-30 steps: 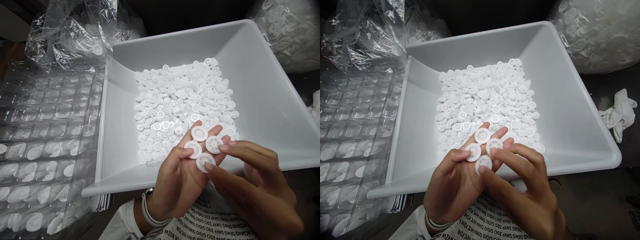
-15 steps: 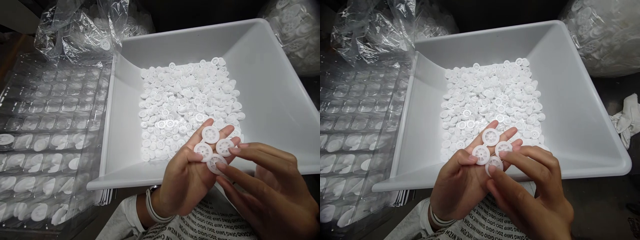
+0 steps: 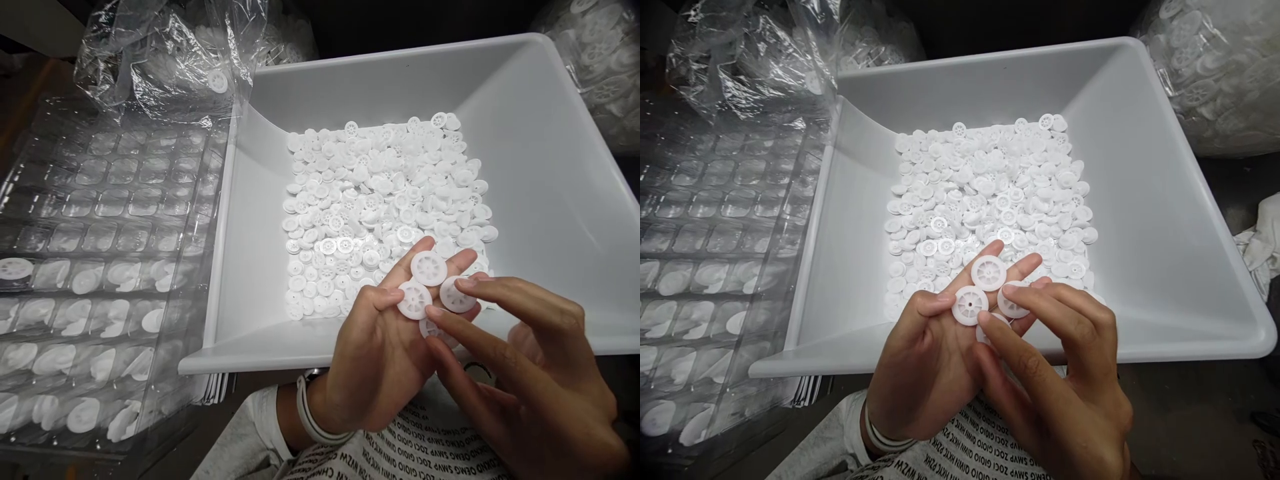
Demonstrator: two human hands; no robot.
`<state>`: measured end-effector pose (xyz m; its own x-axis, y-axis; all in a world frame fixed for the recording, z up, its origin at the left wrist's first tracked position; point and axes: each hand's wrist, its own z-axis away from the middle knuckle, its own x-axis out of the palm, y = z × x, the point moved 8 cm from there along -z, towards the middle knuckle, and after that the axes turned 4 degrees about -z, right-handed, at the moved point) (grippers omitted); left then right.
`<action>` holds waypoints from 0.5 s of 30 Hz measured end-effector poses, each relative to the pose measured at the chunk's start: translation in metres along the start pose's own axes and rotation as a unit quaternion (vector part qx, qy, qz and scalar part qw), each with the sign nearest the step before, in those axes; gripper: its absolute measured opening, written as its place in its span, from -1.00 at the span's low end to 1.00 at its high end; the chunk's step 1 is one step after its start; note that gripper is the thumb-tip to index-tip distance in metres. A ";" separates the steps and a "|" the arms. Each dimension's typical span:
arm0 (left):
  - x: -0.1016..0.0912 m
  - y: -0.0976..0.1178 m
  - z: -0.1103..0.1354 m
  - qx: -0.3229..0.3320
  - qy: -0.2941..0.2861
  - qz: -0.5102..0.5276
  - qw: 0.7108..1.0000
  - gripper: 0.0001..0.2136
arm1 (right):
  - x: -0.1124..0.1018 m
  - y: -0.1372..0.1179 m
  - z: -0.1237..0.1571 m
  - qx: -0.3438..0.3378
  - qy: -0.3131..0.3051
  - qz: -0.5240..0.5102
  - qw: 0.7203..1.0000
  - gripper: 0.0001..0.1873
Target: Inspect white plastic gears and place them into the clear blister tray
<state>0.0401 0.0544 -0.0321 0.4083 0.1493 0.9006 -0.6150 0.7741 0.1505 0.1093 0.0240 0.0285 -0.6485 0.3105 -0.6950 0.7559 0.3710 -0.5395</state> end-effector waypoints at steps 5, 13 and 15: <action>-0.001 0.000 0.001 0.002 0.003 0.004 1.000 -0.50 | -0.001 0.005 0.003 0.028 -0.011 -0.012 0.999 -0.54; -0.001 0.000 -0.001 0.003 -0.005 0.007 1.000 -0.50 | 0.001 0.004 -0.002 0.031 -0.018 -0.009 0.999 -0.63; -0.001 0.001 -0.001 0.007 -0.011 0.001 1.000 -0.48 | 0.000 0.003 -0.002 0.022 -0.010 -0.003 1.000 -0.65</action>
<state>0.0396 0.0554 -0.0330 0.3917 0.1378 0.9097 -0.6253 0.7652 0.1533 0.1113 0.0266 0.0282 -0.6512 0.2912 -0.7009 0.7557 0.3345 -0.5631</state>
